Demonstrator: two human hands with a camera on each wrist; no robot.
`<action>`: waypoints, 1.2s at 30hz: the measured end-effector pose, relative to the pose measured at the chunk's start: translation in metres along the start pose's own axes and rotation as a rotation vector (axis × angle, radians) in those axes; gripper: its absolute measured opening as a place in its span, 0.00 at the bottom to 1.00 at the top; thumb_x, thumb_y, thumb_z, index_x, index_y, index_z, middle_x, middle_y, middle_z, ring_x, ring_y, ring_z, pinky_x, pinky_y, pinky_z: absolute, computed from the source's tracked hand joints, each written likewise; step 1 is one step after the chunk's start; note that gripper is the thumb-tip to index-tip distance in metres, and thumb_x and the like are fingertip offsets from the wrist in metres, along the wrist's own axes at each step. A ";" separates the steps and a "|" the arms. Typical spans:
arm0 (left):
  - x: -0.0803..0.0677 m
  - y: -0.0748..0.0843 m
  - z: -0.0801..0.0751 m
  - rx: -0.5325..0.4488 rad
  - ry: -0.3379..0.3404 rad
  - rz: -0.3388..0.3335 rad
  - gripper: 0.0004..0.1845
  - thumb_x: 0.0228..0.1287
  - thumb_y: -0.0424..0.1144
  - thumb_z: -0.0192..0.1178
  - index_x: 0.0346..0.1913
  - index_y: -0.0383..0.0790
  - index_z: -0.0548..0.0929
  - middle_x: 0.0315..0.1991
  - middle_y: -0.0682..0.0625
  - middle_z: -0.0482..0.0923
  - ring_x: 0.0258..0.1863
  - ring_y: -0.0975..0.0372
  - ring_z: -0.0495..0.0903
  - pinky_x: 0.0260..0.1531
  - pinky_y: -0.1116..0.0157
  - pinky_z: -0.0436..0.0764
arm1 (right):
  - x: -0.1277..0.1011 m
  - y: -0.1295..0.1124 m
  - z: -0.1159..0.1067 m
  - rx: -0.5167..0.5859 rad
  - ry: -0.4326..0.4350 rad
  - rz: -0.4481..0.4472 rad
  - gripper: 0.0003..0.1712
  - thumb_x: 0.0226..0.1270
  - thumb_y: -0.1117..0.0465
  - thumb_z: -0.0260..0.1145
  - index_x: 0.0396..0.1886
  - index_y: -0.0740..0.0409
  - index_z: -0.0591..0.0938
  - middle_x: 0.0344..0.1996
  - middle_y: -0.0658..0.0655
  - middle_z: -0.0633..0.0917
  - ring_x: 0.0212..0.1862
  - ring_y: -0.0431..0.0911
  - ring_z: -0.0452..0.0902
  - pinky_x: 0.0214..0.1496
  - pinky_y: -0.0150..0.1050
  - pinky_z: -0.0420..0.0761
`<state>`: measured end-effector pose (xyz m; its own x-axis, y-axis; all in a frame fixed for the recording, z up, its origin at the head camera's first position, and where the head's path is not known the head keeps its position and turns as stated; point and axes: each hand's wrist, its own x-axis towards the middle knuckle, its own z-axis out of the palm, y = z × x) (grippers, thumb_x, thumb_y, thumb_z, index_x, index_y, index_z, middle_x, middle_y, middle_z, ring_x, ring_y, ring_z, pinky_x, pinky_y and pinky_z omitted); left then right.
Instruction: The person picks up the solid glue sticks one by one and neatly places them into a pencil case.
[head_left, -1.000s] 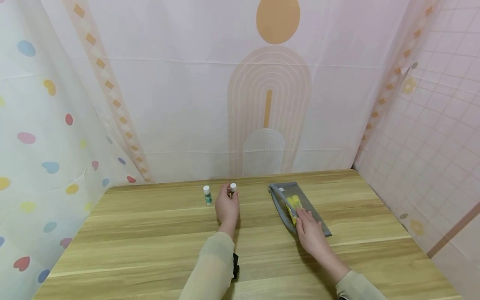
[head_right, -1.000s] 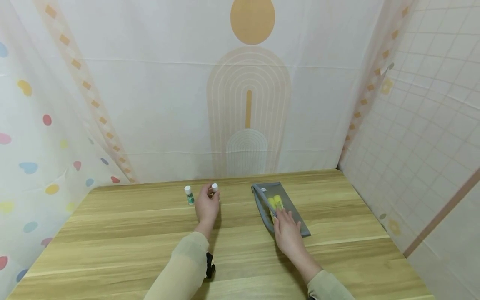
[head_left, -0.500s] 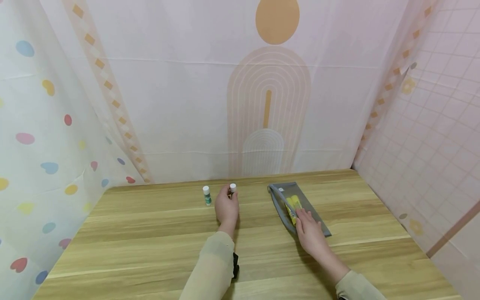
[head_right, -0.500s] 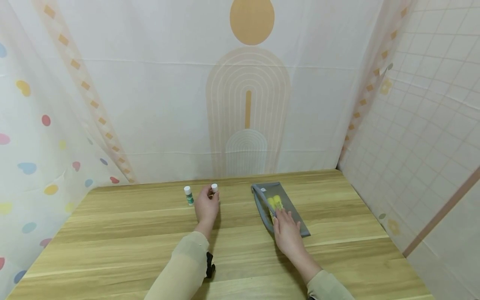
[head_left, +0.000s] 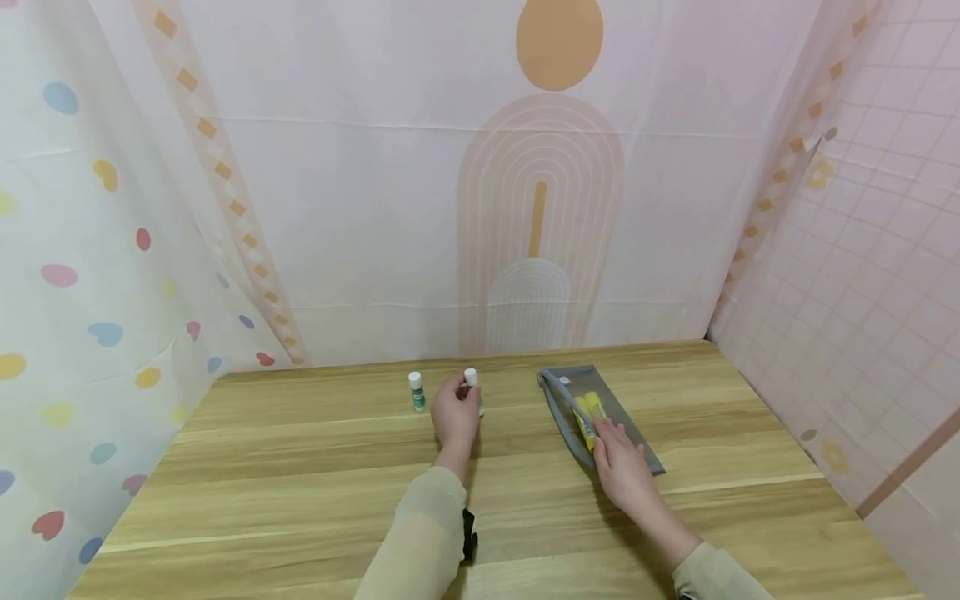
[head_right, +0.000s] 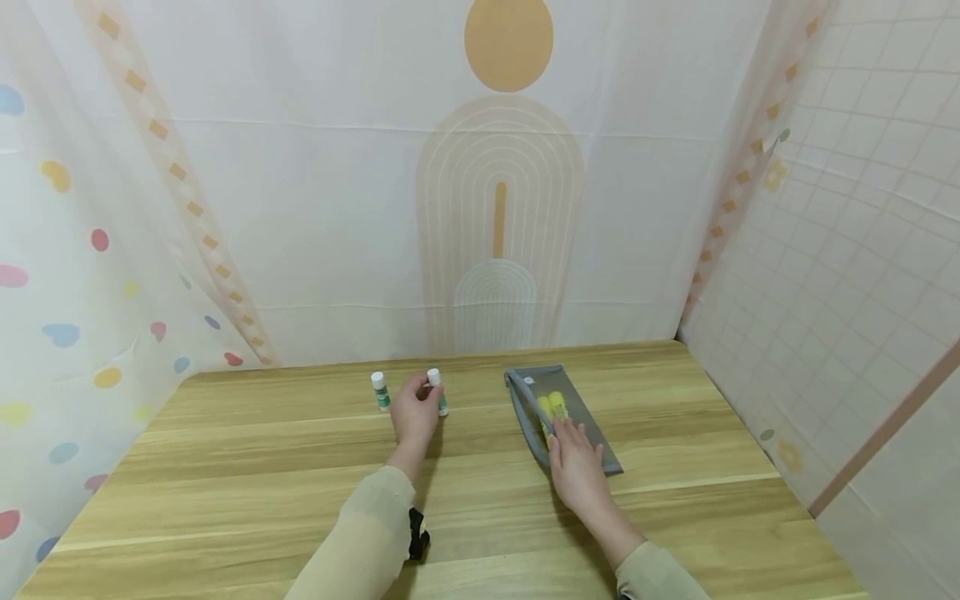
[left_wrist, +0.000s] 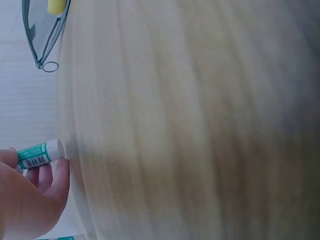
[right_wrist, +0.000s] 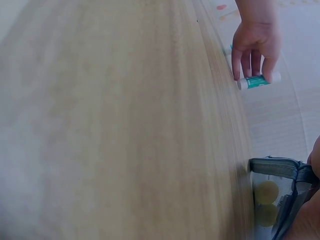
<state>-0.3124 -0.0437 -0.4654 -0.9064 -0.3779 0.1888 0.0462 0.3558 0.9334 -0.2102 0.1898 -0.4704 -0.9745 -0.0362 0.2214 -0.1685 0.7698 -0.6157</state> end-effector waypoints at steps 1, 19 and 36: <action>0.000 0.000 0.000 -0.001 -0.002 -0.003 0.14 0.65 0.31 0.65 0.52 0.33 0.84 0.42 0.39 0.84 0.43 0.50 0.82 0.45 0.53 0.82 | 0.000 0.000 0.000 -0.001 -0.002 -0.002 0.24 0.80 0.64 0.46 0.68 0.76 0.67 0.66 0.77 0.66 0.68 0.73 0.56 0.62 0.78 0.49; -0.010 0.008 0.007 -0.276 -0.199 -0.211 0.16 0.65 0.31 0.65 0.55 0.32 0.83 0.37 0.43 0.80 0.24 0.61 0.79 0.22 0.65 0.85 | 0.000 -0.002 -0.004 -0.022 0.021 0.001 0.24 0.79 0.65 0.48 0.67 0.75 0.68 0.65 0.77 0.67 0.68 0.72 0.58 0.62 0.78 0.52; -0.025 0.013 0.018 -0.365 -0.335 -0.289 0.18 0.66 0.31 0.63 0.56 0.27 0.80 0.40 0.41 0.79 0.27 0.59 0.80 0.24 0.61 0.87 | 0.001 0.000 -0.001 -0.016 0.010 0.011 0.24 0.79 0.64 0.47 0.67 0.75 0.68 0.66 0.76 0.66 0.68 0.72 0.57 0.63 0.77 0.49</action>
<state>-0.2969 -0.0145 -0.4634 -0.9846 -0.1032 -0.1412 -0.1352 -0.0626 0.9888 -0.2113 0.1910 -0.4692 -0.9747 -0.0208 0.2225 -0.1550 0.7800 -0.6062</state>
